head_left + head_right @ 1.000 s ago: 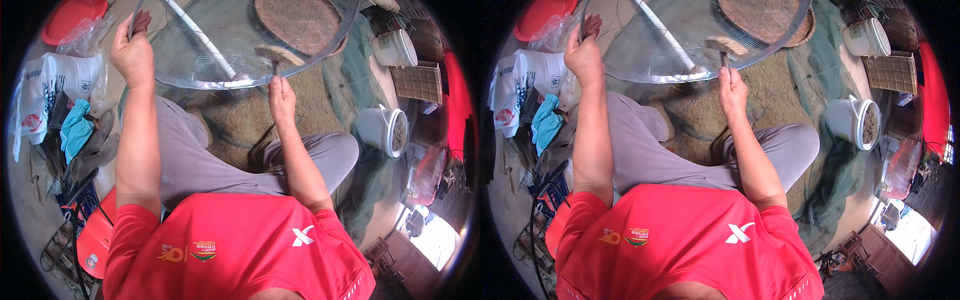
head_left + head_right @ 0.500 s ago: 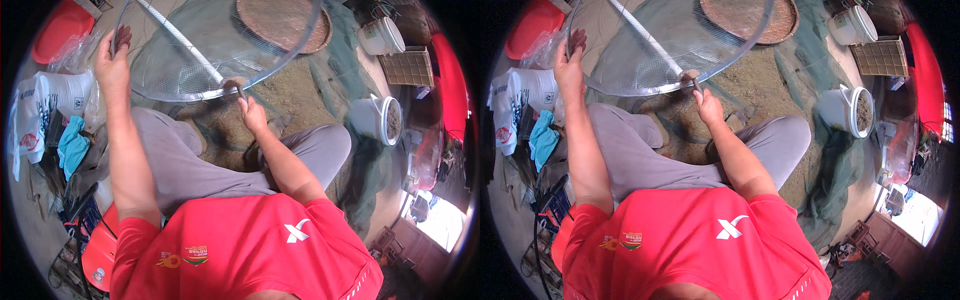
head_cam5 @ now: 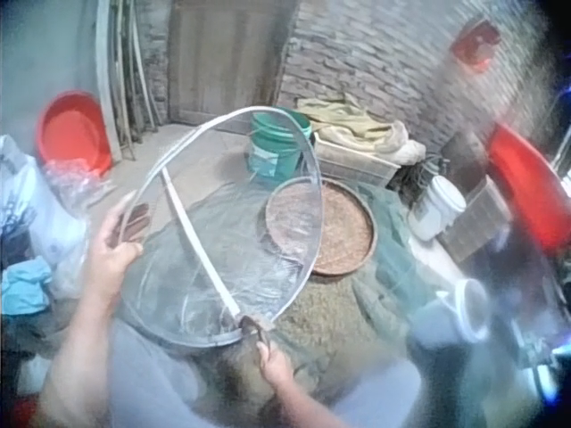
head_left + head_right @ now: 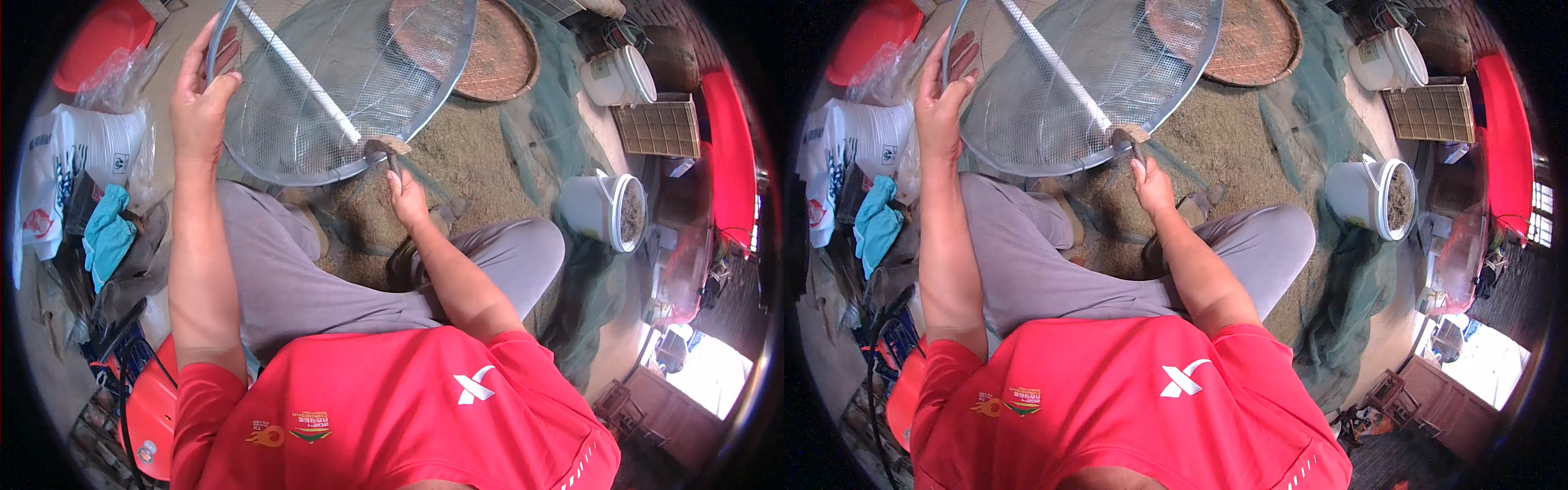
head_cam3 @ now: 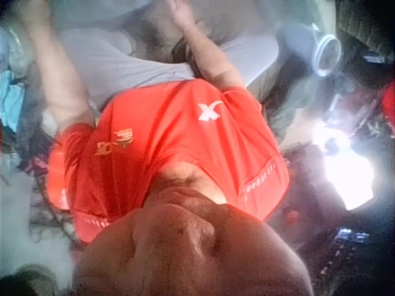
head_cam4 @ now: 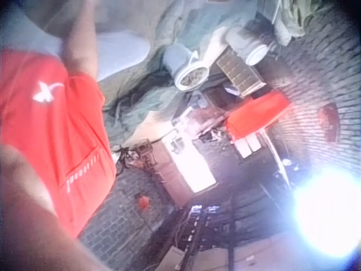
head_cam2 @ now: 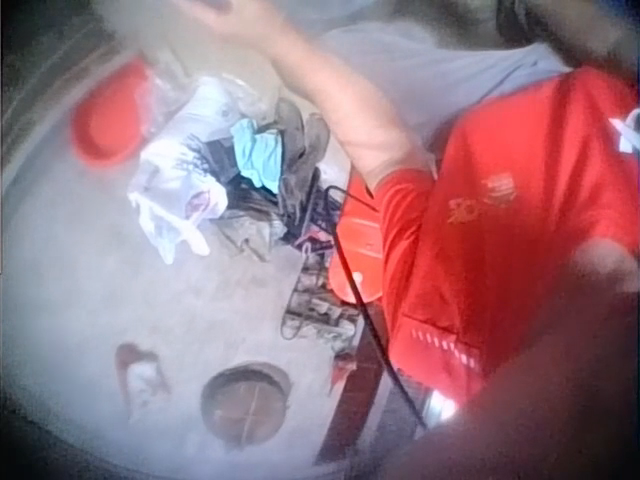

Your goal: The person hammered the metal rim of a circular mesh screen while sitting on a low stool in a workshop area.

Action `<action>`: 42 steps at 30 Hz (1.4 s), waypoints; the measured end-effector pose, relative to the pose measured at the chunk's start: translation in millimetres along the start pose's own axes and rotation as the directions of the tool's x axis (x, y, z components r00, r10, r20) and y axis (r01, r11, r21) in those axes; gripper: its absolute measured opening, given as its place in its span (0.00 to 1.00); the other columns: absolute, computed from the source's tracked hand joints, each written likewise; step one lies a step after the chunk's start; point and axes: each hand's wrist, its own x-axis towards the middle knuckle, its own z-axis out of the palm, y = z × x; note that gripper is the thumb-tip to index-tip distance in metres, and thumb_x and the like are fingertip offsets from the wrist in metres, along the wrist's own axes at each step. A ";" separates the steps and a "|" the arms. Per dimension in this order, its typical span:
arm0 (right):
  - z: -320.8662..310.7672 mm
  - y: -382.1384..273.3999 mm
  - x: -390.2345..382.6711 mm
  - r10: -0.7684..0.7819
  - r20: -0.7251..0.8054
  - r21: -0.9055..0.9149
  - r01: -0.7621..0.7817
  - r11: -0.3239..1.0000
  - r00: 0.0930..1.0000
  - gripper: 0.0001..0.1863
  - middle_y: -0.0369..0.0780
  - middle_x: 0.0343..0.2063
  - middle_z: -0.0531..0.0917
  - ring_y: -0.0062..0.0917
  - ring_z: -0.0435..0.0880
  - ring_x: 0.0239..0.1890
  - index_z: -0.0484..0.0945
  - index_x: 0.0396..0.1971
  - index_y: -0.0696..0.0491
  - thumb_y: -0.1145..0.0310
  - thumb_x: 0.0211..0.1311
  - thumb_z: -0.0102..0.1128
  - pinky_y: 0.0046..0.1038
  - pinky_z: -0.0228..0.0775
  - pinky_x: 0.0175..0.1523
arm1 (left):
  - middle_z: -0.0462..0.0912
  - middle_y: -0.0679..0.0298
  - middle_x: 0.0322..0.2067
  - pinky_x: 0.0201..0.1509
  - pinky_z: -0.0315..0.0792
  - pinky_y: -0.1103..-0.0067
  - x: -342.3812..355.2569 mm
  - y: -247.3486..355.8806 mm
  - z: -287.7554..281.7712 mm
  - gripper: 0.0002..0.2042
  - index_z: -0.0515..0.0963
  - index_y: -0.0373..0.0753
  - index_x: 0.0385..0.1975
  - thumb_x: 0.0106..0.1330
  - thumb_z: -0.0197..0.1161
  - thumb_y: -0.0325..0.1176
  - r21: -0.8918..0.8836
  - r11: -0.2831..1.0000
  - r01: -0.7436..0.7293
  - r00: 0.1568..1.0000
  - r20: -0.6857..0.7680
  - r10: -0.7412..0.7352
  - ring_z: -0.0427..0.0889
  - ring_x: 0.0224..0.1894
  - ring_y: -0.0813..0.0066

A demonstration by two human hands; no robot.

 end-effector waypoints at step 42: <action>-36.5 -42.4 13.5 -0.085 -0.097 0.202 0.103 0.974 0.992 0.20 0.38 0.15 0.72 0.24 0.70 0.20 0.69 0.25 0.56 0.53 0.66 0.49 0.27 0.63 0.28 | 0.77 0.58 0.48 0.57 0.69 0.77 -10.7 -6.5 27.0 0.32 0.70 0.33 0.54 0.45 0.38 0.08 0.217 0.935 -0.281 0.935 -0.160 0.318 0.76 0.52 0.69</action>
